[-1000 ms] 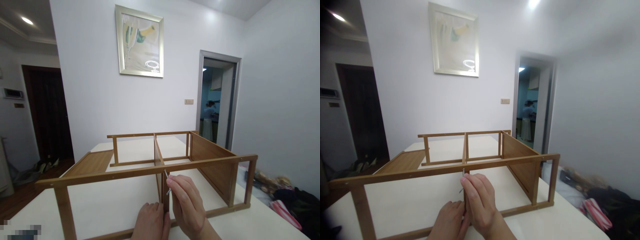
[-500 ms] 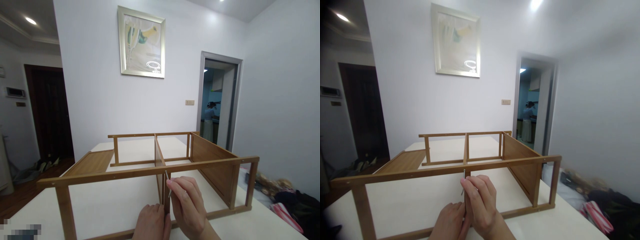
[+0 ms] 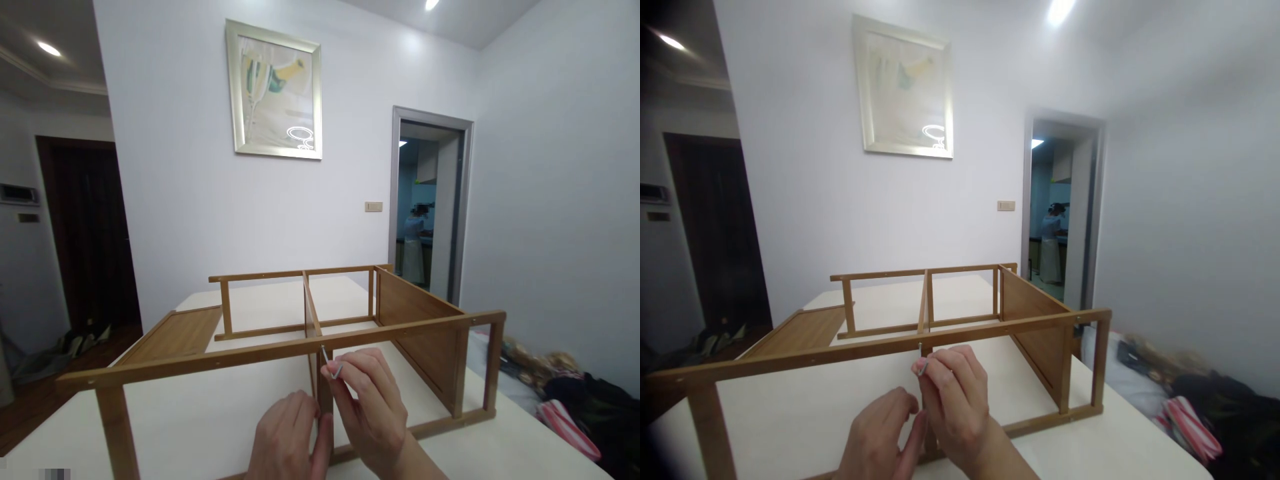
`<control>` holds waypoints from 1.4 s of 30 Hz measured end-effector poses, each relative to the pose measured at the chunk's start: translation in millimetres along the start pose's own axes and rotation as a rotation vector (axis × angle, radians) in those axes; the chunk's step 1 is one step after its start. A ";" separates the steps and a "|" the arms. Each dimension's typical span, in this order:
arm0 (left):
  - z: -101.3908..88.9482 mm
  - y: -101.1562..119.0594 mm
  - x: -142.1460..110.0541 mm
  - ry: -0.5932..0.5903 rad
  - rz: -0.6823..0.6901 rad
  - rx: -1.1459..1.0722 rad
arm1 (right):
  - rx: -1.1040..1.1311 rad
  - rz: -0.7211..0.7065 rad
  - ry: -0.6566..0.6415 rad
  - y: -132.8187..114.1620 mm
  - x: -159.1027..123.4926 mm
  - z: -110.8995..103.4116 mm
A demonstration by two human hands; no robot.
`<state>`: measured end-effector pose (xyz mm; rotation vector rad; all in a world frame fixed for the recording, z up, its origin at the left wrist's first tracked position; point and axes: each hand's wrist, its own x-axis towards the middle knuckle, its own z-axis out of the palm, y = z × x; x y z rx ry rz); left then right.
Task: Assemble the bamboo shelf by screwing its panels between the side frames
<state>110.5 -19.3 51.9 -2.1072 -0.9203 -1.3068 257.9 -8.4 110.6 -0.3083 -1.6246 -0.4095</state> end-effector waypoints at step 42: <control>24.0 6.3 95.0 0.287 0.101 0.046 | -0.010 0.114 0.083 42.2 -6.5 -24.8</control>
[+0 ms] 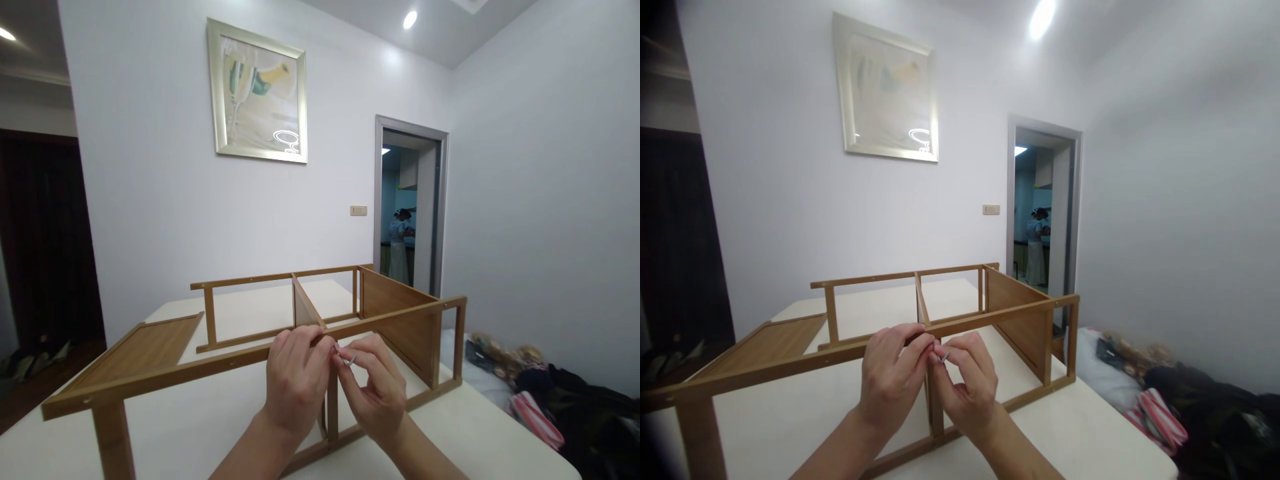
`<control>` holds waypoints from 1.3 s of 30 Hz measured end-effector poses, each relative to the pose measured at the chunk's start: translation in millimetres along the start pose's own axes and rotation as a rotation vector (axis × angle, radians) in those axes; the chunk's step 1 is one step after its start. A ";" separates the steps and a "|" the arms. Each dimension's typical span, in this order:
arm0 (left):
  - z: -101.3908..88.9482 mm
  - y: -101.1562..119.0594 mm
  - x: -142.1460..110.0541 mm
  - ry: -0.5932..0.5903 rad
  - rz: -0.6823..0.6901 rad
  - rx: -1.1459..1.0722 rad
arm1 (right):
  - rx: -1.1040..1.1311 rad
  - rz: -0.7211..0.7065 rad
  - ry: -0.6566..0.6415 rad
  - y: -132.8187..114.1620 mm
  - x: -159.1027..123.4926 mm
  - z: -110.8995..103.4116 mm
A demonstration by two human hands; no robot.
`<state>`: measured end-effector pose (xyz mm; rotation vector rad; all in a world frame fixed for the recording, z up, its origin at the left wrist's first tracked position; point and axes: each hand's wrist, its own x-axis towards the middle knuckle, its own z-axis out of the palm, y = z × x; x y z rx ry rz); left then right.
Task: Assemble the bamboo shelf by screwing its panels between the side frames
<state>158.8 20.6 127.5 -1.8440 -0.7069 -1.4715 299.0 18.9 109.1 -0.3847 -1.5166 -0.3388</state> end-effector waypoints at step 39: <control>6.0 -7.9 -8.6 0.057 0.055 -0.023 | 0.207 0.001 -0.172 -11.0 0.0 -12.1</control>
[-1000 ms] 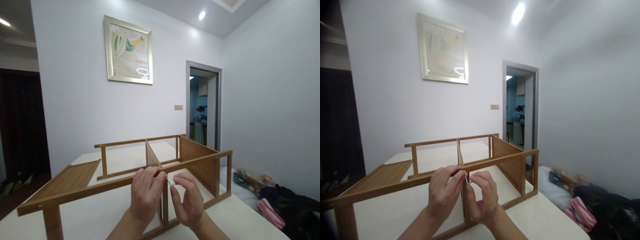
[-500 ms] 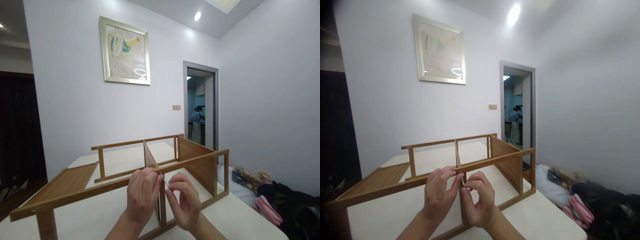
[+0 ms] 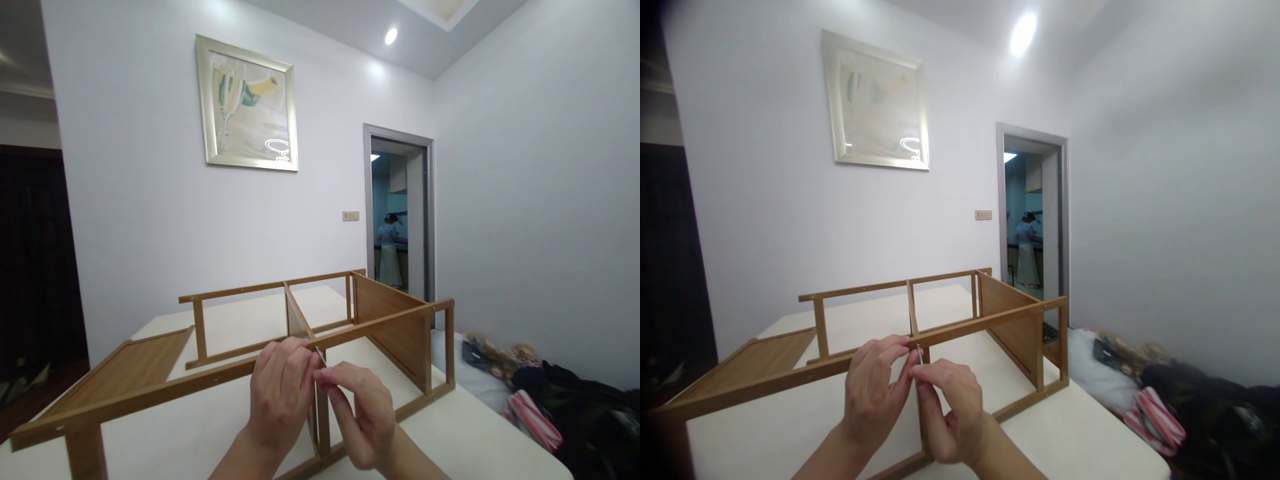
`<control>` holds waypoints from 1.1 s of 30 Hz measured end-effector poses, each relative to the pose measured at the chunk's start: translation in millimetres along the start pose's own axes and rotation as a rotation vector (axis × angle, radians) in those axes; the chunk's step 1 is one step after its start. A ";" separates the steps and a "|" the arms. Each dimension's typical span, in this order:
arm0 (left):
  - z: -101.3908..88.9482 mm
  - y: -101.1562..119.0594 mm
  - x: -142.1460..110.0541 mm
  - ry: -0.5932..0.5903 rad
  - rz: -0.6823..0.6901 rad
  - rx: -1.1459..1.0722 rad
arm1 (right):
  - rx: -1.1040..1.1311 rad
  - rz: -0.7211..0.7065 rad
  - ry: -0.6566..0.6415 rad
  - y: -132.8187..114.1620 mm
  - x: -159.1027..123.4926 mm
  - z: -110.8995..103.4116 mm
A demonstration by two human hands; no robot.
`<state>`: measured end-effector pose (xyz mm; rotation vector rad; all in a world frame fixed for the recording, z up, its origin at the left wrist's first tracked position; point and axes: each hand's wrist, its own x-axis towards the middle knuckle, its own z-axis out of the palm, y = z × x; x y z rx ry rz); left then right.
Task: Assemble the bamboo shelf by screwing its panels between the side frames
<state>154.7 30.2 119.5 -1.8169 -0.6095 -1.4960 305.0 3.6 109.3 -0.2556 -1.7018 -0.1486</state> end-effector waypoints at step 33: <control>23.2 -4.7 -114.4 -0.851 -1.121 -0.926 | 0.272 0.462 0.180 -6.0 5.4 7.5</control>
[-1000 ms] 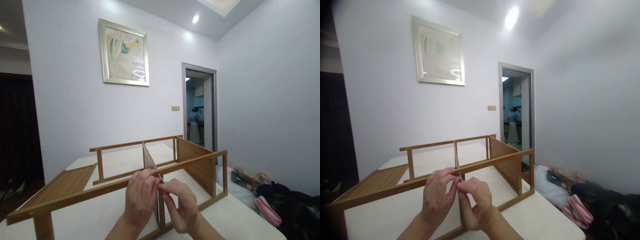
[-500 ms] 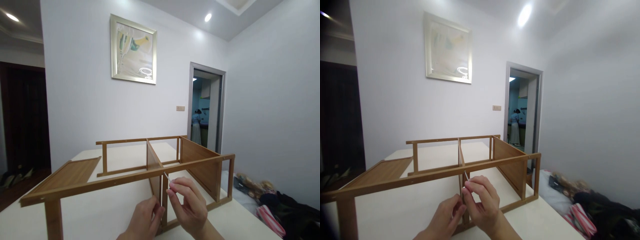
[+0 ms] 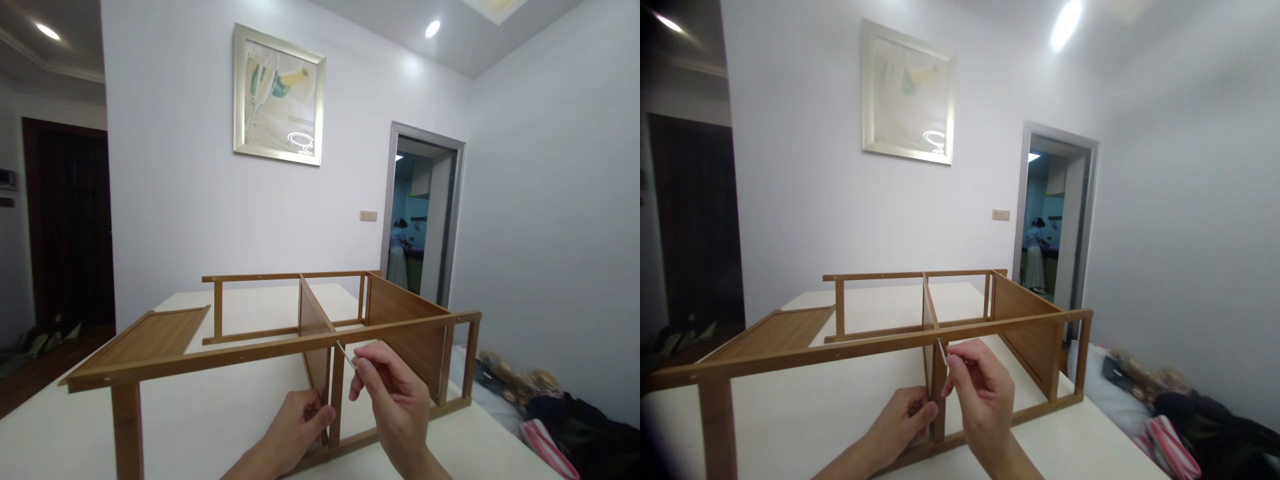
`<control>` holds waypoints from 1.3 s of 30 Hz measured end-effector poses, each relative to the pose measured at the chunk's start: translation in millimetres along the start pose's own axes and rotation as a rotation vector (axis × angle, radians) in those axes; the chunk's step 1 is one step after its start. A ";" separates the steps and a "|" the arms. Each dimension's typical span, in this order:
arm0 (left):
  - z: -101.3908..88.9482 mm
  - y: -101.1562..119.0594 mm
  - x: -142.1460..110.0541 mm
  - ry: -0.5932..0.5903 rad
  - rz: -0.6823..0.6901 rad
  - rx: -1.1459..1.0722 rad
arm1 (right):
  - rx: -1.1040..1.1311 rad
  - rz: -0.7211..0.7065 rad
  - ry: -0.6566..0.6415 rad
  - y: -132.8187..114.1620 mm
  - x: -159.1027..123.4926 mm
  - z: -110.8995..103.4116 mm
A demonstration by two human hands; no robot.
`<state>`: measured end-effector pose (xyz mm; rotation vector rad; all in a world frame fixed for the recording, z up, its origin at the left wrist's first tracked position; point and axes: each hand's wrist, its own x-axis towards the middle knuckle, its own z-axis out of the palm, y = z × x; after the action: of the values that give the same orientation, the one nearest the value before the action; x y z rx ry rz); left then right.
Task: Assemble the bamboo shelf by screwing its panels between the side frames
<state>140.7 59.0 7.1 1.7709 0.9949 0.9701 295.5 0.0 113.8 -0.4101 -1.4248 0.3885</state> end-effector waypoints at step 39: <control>6.2 6.8 3.3 0.020 -0.030 0.088 | -0.183 -0.166 -0.184 28.1 -8.6 -18.2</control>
<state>149.1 58.0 12.1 1.8166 1.0884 0.9402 312.3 19.4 90.7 -0.4079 -1.6679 0.1641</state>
